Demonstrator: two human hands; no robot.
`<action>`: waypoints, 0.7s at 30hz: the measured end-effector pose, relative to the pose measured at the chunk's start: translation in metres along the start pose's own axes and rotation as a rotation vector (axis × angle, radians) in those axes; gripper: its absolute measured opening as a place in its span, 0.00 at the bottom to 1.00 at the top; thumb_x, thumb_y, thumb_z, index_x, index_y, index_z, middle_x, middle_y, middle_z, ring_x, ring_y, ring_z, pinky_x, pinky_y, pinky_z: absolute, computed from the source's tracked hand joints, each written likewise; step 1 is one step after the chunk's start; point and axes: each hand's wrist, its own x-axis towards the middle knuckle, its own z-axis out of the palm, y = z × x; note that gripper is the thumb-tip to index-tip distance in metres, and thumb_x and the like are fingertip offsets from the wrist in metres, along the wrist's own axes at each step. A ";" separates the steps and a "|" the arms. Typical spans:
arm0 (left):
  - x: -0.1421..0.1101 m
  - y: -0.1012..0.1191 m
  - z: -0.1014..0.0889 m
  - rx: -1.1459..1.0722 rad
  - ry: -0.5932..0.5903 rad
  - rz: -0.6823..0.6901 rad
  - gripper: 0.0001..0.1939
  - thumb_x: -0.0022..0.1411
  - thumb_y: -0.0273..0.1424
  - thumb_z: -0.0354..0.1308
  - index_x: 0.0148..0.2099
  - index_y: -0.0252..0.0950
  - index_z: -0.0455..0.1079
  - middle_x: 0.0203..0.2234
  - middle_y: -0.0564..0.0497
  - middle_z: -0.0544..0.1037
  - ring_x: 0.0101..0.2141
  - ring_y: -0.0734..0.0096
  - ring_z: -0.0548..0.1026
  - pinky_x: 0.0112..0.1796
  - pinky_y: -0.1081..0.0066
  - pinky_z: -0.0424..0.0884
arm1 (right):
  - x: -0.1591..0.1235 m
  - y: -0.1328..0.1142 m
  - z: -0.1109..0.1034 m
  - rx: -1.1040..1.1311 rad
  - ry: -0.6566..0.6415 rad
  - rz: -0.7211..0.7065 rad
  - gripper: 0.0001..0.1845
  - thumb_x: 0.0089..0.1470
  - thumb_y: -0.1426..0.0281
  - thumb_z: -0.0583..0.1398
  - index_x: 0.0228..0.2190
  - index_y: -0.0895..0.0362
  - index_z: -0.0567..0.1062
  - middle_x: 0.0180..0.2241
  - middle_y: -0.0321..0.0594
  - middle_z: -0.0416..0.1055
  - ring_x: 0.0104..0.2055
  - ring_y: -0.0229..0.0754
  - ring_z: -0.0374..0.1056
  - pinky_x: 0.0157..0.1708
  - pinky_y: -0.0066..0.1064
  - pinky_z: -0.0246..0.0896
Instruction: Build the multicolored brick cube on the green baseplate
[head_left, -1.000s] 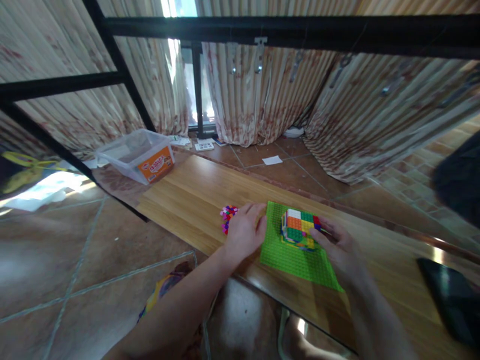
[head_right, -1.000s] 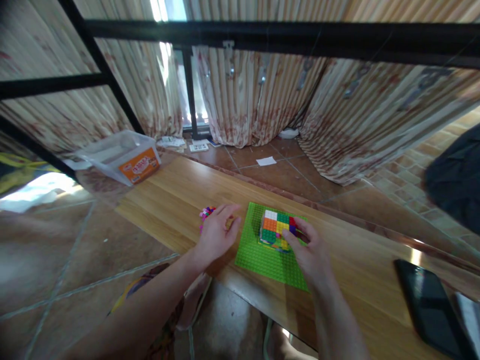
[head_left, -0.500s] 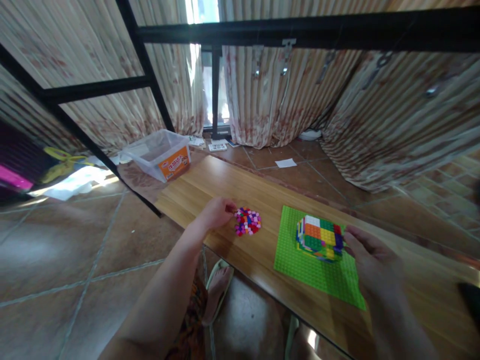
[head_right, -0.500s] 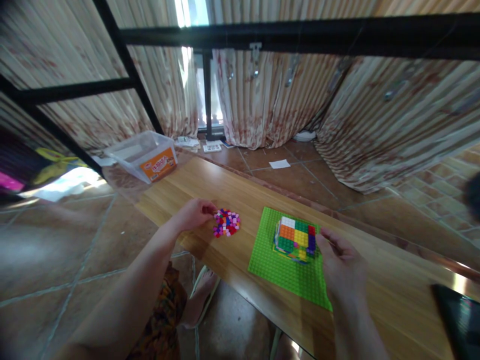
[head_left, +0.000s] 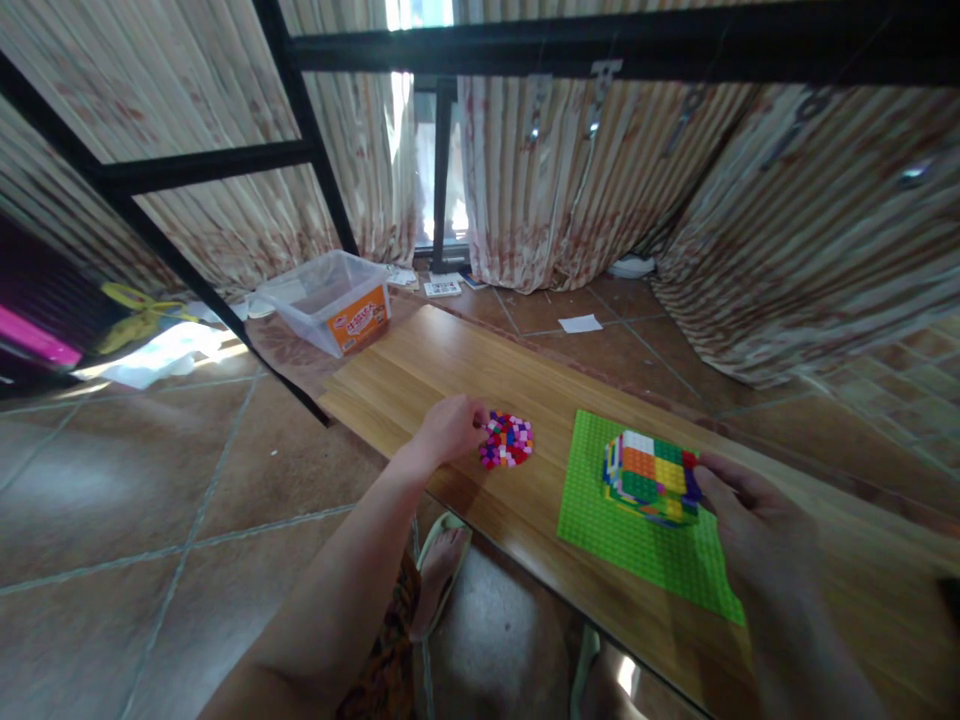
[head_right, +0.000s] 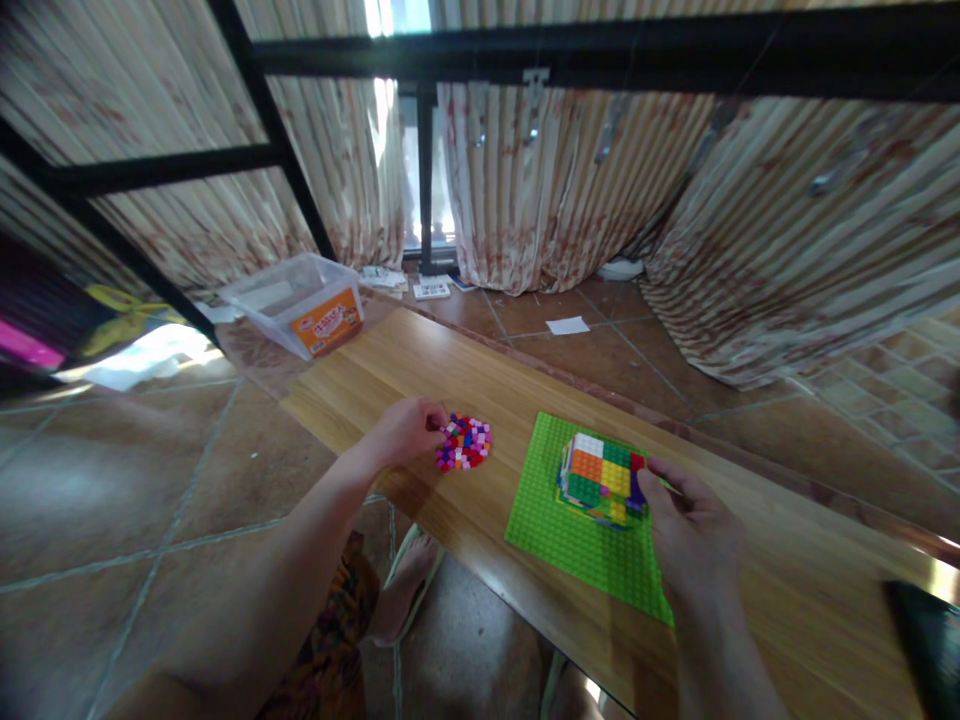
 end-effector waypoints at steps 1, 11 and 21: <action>0.000 0.001 0.000 0.006 -0.002 0.005 0.08 0.52 0.30 0.58 0.34 0.37 0.77 0.29 0.50 0.79 0.30 0.68 0.75 0.32 0.72 0.67 | 0.000 0.001 0.000 -0.001 0.004 -0.005 0.21 0.42 0.60 0.65 0.39 0.57 0.80 0.26 0.40 0.77 0.26 0.43 0.71 0.24 0.32 0.67; 0.000 0.011 0.004 0.036 -0.003 0.009 0.06 0.55 0.30 0.58 0.32 0.37 0.76 0.28 0.49 0.78 0.31 0.69 0.74 0.33 0.72 0.66 | 0.001 0.000 0.000 -0.007 -0.017 -0.020 0.21 0.42 0.60 0.65 0.38 0.57 0.80 0.25 0.40 0.77 0.27 0.44 0.72 0.26 0.33 0.67; 0.011 0.031 0.001 -0.525 0.184 0.093 0.09 0.58 0.33 0.57 0.31 0.34 0.74 0.25 0.52 0.76 0.28 0.74 0.72 0.31 0.75 0.66 | -0.002 -0.007 -0.001 0.146 0.125 -0.162 0.15 0.46 0.61 0.64 0.34 0.57 0.80 0.29 0.40 0.77 0.30 0.42 0.72 0.30 0.33 0.67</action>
